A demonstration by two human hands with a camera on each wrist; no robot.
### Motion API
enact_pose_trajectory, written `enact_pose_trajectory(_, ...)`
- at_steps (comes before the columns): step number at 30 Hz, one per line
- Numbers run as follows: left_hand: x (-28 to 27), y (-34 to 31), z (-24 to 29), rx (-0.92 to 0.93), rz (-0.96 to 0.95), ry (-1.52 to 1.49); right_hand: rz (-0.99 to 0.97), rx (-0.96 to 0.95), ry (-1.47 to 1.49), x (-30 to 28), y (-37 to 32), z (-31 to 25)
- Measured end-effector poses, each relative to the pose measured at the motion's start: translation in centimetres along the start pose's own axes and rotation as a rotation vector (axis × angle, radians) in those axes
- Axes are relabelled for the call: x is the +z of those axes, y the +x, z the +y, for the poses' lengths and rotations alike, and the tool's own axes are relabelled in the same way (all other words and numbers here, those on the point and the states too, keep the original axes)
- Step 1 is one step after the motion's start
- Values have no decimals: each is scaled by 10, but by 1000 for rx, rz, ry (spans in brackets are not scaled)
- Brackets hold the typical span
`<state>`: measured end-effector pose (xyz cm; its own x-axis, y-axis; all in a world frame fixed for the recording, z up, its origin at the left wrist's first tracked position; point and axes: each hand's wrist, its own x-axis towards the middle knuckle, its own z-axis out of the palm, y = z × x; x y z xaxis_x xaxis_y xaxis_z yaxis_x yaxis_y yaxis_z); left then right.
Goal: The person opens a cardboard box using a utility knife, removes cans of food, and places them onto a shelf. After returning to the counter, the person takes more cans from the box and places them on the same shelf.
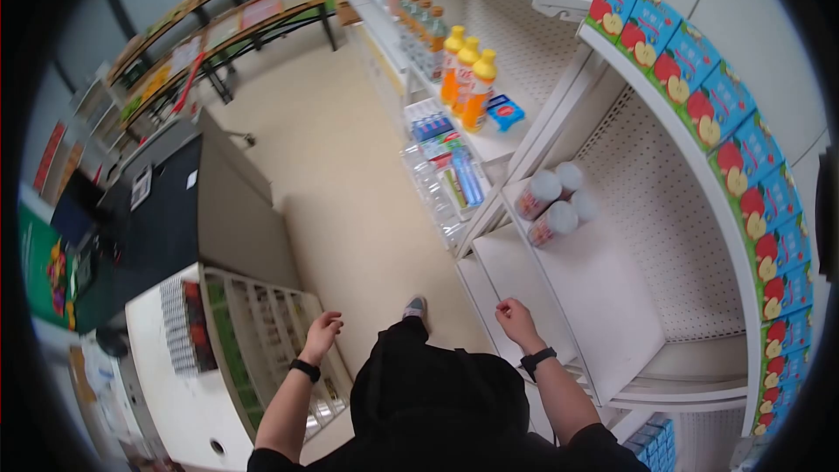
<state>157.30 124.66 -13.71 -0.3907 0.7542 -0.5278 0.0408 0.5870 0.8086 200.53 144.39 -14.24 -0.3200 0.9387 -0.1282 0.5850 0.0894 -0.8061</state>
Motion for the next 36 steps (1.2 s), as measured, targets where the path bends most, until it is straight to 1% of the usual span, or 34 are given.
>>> enact_pose_trajectory(1,-1,-32,-17,-47,71,-30,-105,-3,-111,10,-7,18)
enact_pose_trajectory(2,2,-58,-49,-39,118,-117,-175,8,-100,18,-17,35)
enact_pose_trajectory(3,13,-93,-67,-102,185,-188,-213,-11,-101,25,-30,50)
enact_pose_trajectory(5,37,-158,-122,-196,241,-247,-323,-32,-169,36,-60,81)
enact_pose_trajectory(6,55,-194,-139,-257,292,-215,-365,44,-134,38,-76,95)
enact_pose_trajectory(7,69,-226,-178,-283,314,-178,-415,110,-107,39,-90,111)
enact_pose_trajectory(9,102,-296,-239,-413,357,-150,-596,274,-191,38,-113,167)
enact_pose_trajectory(10,121,-329,-281,-491,403,-171,-685,388,-99,32,-123,180)
enact_pose_trajectory(11,139,-363,-316,-567,445,-193,-720,461,-100,27,-133,184)
enact_pose_trajectory(12,155,-396,-333,-692,493,-238,-794,437,-262,23,-140,196)
enact_pose_trajectory(13,168,-429,-332,-832,513,-228,-822,489,-371,22,-149,201)
enact_pose_trajectory(15,198,-485,-366,-891,528,-300,-875,592,-453,22,-161,194)
enact_pose_trajectory(16,216,-508,-382,-915,583,-393,-976,466,-573,27,-165,193)
enact_pose_trajectory(17,232,-526,-394,-932,638,-486,-1067,331,-691,39,-164,186)
enact_pose_trajectory(19,260,-559,-401,-908,790,-748,-961,460,-628,69,-175,152)
enact_pose_trajectory(20,277,-574,-410,-888,851,-880,-1114,233,-641,89,-172,150)
enact_pose_trajectory(21,293,-588,-416,-895,897,-984,-1265,3,-650,116,-162,168)
enact_pose_trajectory(22,312,-603,-428,-910,937,-1055,-1402,-114,-654,147,-157,158)
enact_pose_trajectory(23,330,-617,-435,-928,967,-1127,-1448,-214,-756,174,-166,119)
enact_pose_trajectory(25,365,-647,-449,-982,1017,-1268,-1253,102,-823,241,-199,54)
enact_pose_trajectory(27,394,-684,-464,-1004,1066,-1338,-1310,-117,-951,319,-229,9)
enact_pose_trajectory(28,403,-700,-471,-1031,1093,-1381,-1381,-300,-999,362,-241,-7)
enact_pose_trajectory(29,411,-716,-479,-1054,1120,-1419,-1321,-292,-885,386,-273,-34)
enact_pose_trajectory(30,416,-729,-491,-1099,1126,-1444,-1258,-285,-771,410,-317,-78)
enact_pose_trajectory(31,420,-739,-500,-1150,1125,-1467,-1301,-257,-648,424,-363,-114)
enact_pose_trajectory(32,419,-743,-503,-1157,1123,-1492,-1342,-217,-524,433,-398,-139)
enact_pose_trajectory(33,412,-751,-510,-1179,1108,-1466,-1351,-214,-538,442,-426,-154)
enact_pose_trajectory(34,402,-760,-518,-1201,1095,-1429,-1434,-228,-550,452,-454,-164)
enact_pose_trajectory(35,388,-761,-528,-1138,1109,-1424,-1515,-241,-558,461,-476,-167)
enact_pose_trajectory(36,370,-761,-544,-1067,1126,-1422,-1518,-233,-561,470,-492,-166)
